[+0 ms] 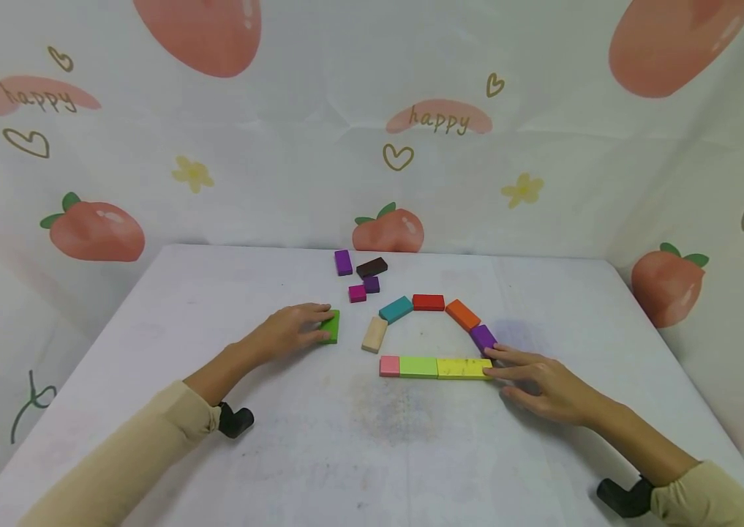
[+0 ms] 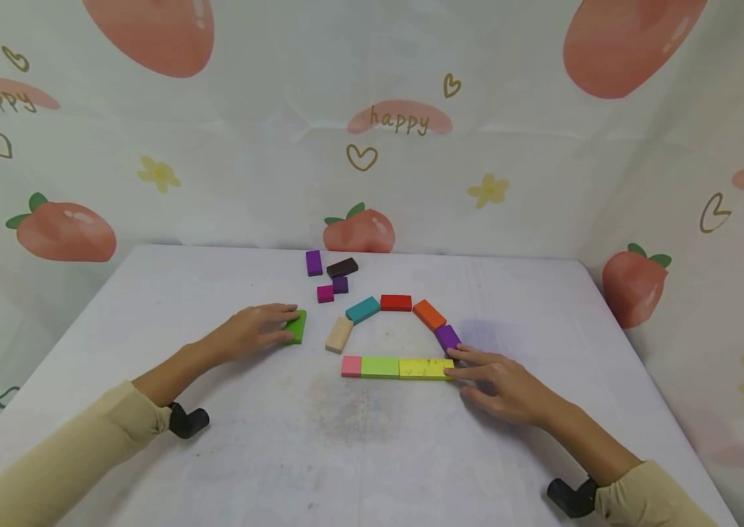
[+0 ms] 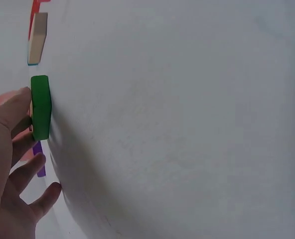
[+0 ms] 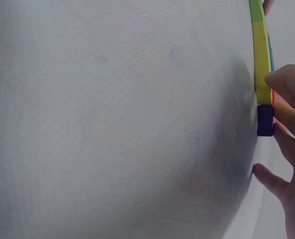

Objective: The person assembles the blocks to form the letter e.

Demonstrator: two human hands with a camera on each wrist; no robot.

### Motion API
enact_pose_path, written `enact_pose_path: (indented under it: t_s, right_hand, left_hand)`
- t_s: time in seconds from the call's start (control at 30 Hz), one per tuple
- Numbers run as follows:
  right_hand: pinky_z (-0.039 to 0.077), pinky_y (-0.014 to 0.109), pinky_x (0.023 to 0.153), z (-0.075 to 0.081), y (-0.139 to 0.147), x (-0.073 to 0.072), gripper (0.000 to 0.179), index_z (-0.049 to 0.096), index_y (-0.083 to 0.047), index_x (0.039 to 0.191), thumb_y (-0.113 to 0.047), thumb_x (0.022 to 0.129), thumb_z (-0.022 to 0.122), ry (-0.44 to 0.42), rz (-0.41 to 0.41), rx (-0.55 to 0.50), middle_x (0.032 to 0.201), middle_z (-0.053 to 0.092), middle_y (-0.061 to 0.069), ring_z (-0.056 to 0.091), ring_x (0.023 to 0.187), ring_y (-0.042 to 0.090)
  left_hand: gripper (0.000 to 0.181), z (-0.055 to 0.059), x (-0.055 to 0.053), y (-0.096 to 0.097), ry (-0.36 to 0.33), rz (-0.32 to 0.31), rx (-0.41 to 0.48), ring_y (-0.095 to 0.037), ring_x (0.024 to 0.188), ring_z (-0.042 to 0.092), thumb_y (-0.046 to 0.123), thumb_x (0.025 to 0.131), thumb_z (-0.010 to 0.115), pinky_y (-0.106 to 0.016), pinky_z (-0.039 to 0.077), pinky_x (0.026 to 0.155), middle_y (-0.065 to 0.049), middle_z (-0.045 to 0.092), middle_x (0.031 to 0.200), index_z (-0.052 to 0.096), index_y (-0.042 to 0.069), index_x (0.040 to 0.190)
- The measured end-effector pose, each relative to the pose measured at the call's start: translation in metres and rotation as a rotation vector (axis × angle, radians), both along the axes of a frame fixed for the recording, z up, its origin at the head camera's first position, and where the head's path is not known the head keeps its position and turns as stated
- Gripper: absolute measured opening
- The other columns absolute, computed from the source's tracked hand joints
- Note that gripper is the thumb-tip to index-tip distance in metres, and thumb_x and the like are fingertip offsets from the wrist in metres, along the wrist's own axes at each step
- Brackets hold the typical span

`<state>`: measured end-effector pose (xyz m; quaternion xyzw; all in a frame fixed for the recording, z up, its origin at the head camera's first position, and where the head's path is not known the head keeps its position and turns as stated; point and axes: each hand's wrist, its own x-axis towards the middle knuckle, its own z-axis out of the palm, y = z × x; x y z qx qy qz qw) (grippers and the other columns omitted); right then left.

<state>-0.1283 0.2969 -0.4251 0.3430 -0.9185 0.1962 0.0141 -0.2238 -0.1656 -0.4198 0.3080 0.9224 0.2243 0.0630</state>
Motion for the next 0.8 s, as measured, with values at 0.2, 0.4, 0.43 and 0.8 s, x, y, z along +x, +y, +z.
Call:
enact_pose_path:
  t_s: [0.2, 0.4, 0.43, 0.8]
  right_hand:
    - [0.048, 0.054, 0.095, 0.001, 0.000, -0.001, 0.038, 0.073, -0.018, 0.124, -0.014, 0.086, 0.076, -0.010, 0.000, 0.002, 0.143, 0.056, 0.007, 0.050, 0.133, 0.034]
    - [0.049, 0.053, 0.095, 0.001, 0.001, 0.000, 0.039, 0.073, -0.018, 0.123, -0.012, 0.084, 0.077, 0.006, 0.009, 0.009, 0.143, 0.057, 0.006, 0.051, 0.132, 0.033]
    - [0.049, 0.053, 0.095, 0.001, 0.001, 0.000, 0.039, 0.073, -0.018, 0.123, -0.012, 0.085, 0.077, 0.007, 0.009, 0.011, 0.143, 0.057, 0.006, 0.051, 0.133, 0.033]
    - [0.048, 0.054, 0.095, 0.000, 0.000, 0.000, 0.039, 0.073, -0.018, 0.123, -0.012, 0.085, 0.076, -0.002, 0.007, 0.011, 0.143, 0.057, 0.006, 0.050, 0.133, 0.034]
  left_hand:
    - [0.055, -0.002, 0.012, 0.000, 0.025, -0.065, -0.073, -0.035, 0.141, 0.039, 0.030, 0.097, 0.065, -0.050, 0.038, 0.109, -0.013, 0.045, 0.152, 0.052, 0.007, 0.145]
    - [0.053, -0.005, 0.023, 0.002, 0.061, -0.117, -0.048, -0.033, 0.141, 0.040, 0.031, 0.096, 0.066, -0.051, 0.039, 0.109, -0.011, 0.046, 0.151, 0.054, 0.008, 0.143]
    - [0.053, -0.006, 0.024, 0.002, 0.071, -0.130, -0.044, -0.033, 0.141, 0.040, 0.031, 0.096, 0.066, -0.053, 0.040, 0.108, -0.011, 0.047, 0.151, 0.055, 0.008, 0.142]
    - [0.050, -0.006, 0.038, 0.005, 0.115, -0.193, -0.034, -0.029, 0.139, 0.044, 0.033, 0.097, 0.065, -0.053, 0.044, 0.104, -0.008, 0.050, 0.149, 0.058, 0.009, 0.140]
